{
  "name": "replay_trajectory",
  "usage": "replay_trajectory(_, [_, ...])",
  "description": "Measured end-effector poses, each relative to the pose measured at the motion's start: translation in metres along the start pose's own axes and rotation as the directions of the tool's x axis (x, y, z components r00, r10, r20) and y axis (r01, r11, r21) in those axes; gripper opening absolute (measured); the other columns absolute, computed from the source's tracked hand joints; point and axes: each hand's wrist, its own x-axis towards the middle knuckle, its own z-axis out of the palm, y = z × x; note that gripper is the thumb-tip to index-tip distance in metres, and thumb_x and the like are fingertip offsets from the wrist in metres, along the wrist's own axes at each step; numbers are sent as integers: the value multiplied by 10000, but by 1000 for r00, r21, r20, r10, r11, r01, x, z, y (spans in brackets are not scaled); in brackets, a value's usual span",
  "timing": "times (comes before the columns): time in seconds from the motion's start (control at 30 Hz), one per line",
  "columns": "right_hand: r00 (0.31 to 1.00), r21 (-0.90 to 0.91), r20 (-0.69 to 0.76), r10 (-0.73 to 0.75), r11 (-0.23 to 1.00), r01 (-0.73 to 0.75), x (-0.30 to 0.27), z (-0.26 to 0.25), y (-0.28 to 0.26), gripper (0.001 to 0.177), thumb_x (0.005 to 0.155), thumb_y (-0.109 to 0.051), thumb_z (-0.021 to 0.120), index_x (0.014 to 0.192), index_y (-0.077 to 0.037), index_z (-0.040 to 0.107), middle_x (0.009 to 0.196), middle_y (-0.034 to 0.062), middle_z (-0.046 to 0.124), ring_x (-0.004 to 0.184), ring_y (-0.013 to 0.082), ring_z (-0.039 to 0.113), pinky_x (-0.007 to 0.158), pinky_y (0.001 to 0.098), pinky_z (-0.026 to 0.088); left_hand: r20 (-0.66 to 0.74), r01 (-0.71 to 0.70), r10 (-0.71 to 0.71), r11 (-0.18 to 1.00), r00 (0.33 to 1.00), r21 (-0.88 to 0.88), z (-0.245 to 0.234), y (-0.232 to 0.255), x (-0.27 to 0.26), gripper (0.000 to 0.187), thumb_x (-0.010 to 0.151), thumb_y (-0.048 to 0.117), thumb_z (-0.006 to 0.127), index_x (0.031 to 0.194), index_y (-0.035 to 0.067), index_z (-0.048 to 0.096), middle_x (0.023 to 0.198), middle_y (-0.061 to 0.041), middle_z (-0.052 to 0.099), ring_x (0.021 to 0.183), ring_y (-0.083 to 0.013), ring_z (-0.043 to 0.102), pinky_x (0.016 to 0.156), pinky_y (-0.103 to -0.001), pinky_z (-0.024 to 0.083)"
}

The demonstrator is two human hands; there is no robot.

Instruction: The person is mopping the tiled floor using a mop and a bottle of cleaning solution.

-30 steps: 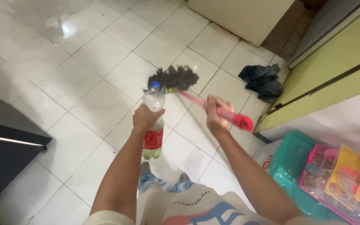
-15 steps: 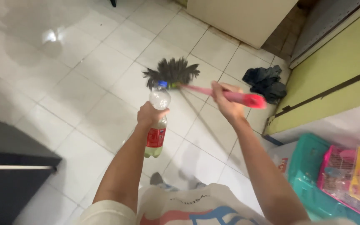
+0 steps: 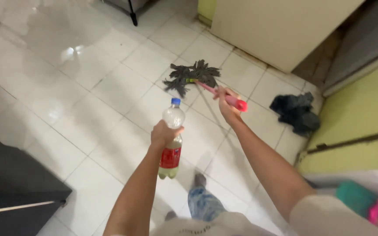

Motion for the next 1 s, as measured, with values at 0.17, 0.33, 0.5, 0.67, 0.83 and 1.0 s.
replay_trajectory(0.17, [996,-66,86,26,998,-20,114,17,72,362,1068,-373,570,913,-105,756,770,9,638,739,93,540,688,291,467,-22,49,-49,999,999,-3,2,31,46,814,651,571,855,1175,-17,650,1153,-209,730,1097,-359,708,954,-432,563])
replay_trajectory(0.33, [986,-115,85,142,985,-132,132,-7,80,351,1054,-383,591,918,-111,765,749,11,625,704,90,517,655,285,455,-32,84,-85,996,996,-27,7,67,85,802,647,529,862,1198,-7,634,1162,-202,729,1093,-345,720,961,-426,567])
replay_trajectory(0.5, [977,-216,104,188,963,-163,72,-60,-49,305,1012,-295,608,851,-96,774,703,24,655,631,83,517,579,266,435,-37,78,-78,997,996,-4,21,108,126,814,655,579,856,1190,1,650,1171,-196,720,1092,-354,703,944,-438,561])
replay_trajectory(0.67, [992,-71,-4,-127,989,126,65,-58,-28,337,1031,-178,597,729,-56,684,636,16,615,546,96,544,538,268,444,-36,99,-101,994,994,-36,25,136,152,833,655,576,849,1202,-16,638,1151,-210,728,1070,-357,723,921,-434,585])
replay_trajectory(0.83, [848,-72,-42,-529,848,525,129,6,20,253,1034,-84,630,786,-35,621,653,29,598,552,120,582,520,300,437,-71,114,-118,992,991,-46,31,132,155,812,654,577,844,1189,-4,657,1140,-211,735,1076,-362,716,936,-441,573])
replay_trajectory(1.0, [941,-78,-25,-337,939,334,238,60,67,360,1041,-120,666,733,4,527,616,86,445,575,128,374,501,329,337,-59,90,-95,992,994,-85,21,128,138,806,623,546,853,1189,8,653,1127,-183,750,1066,-332,726,939,-425,568])
